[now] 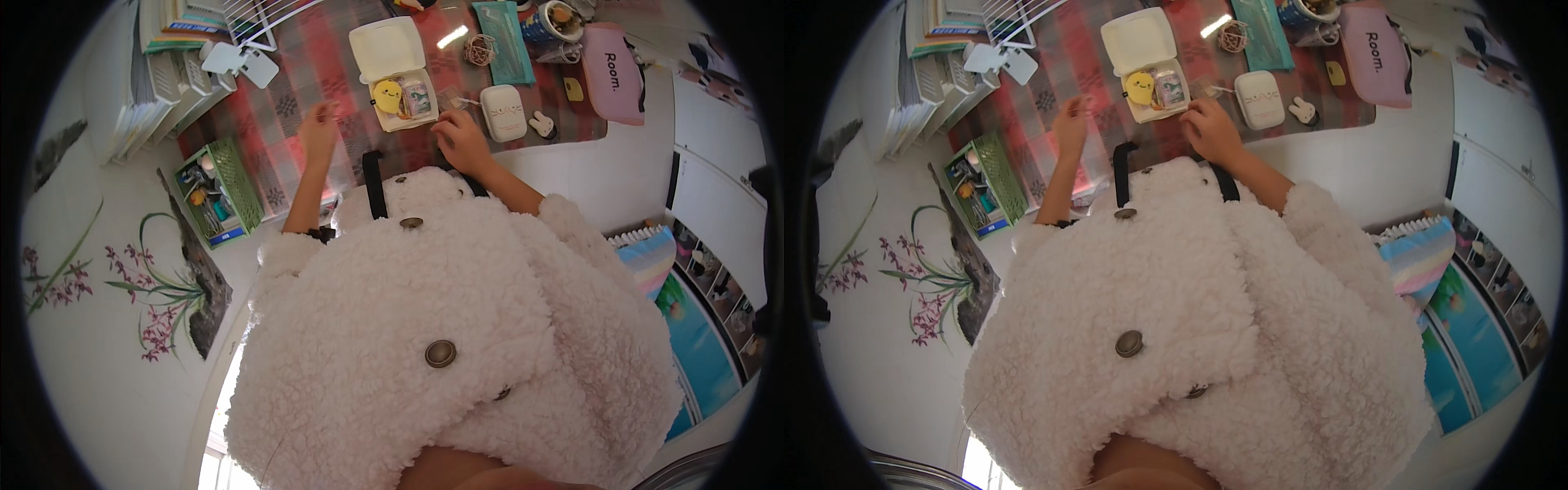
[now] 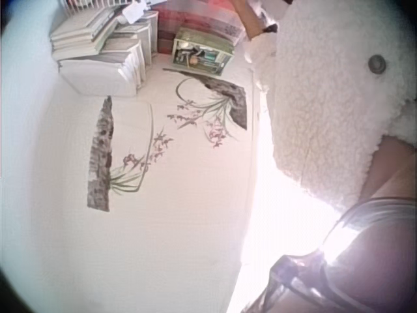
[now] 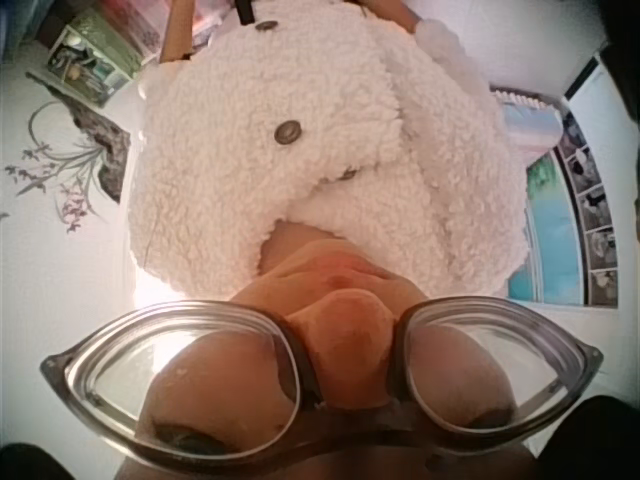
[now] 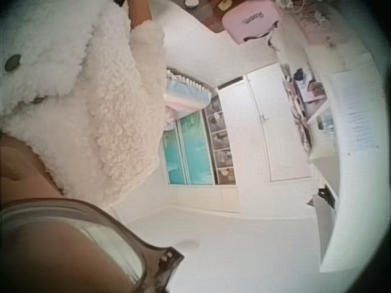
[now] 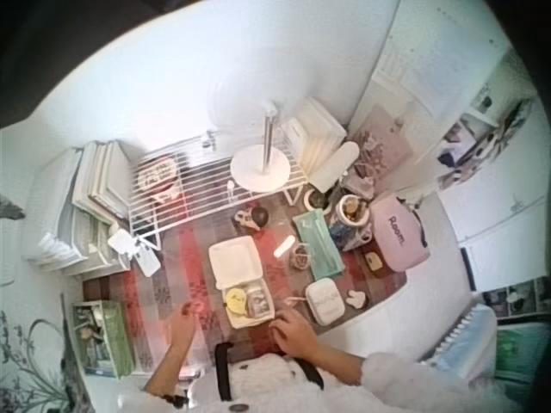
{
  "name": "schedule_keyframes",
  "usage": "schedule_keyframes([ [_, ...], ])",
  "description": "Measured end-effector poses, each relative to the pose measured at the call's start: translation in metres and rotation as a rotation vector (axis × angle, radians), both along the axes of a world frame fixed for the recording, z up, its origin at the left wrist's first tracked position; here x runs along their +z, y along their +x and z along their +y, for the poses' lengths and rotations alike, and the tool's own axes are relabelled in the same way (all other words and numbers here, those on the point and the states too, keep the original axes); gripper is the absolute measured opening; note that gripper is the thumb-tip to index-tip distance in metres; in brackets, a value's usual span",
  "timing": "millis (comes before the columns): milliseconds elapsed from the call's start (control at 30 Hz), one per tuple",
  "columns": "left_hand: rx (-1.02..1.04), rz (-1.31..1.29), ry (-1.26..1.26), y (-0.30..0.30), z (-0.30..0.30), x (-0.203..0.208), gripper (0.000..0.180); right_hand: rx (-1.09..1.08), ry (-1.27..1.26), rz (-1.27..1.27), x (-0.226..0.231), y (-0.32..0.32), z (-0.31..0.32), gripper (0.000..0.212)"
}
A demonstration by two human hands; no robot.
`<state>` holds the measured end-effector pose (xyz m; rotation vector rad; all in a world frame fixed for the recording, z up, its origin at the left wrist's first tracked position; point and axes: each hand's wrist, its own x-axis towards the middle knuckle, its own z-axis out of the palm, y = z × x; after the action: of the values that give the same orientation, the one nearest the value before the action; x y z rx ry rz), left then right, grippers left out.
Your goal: The person wipes a white desk surface with a dark cloth, then moves items including a small box, a green basket, and a pink pouch. They open the box to reveal small toys and cards, place them on the desk, and continue wiping the desk and shelves.
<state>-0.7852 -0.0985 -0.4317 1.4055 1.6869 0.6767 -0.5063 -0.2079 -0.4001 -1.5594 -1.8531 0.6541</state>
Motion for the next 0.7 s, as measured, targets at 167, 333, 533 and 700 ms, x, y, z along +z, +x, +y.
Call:
schedule_keyframes([
  [167,-0.359,-0.162,-0.125,0.085,-0.018,0.022,0.027,-0.192,-0.099,0.072,-0.002,0.013,-0.014,0.011],
  [333,-0.154,0.411,0.251,0.093,0.000,-0.020,0.074,-0.239,-0.170,0.114,-0.011,0.014,-0.026,0.013],
  [533,0.189,-0.506,-0.284,0.084,0.072,-0.068,0.071,-0.367,-0.802,0.525,-0.031,0.008,-0.009,0.047],
  [700,0.032,-0.589,-0.468,0.089,0.077,-0.063,0.064,-0.422,-1.037,0.844,-0.047,0.003,0.013,0.062],
])
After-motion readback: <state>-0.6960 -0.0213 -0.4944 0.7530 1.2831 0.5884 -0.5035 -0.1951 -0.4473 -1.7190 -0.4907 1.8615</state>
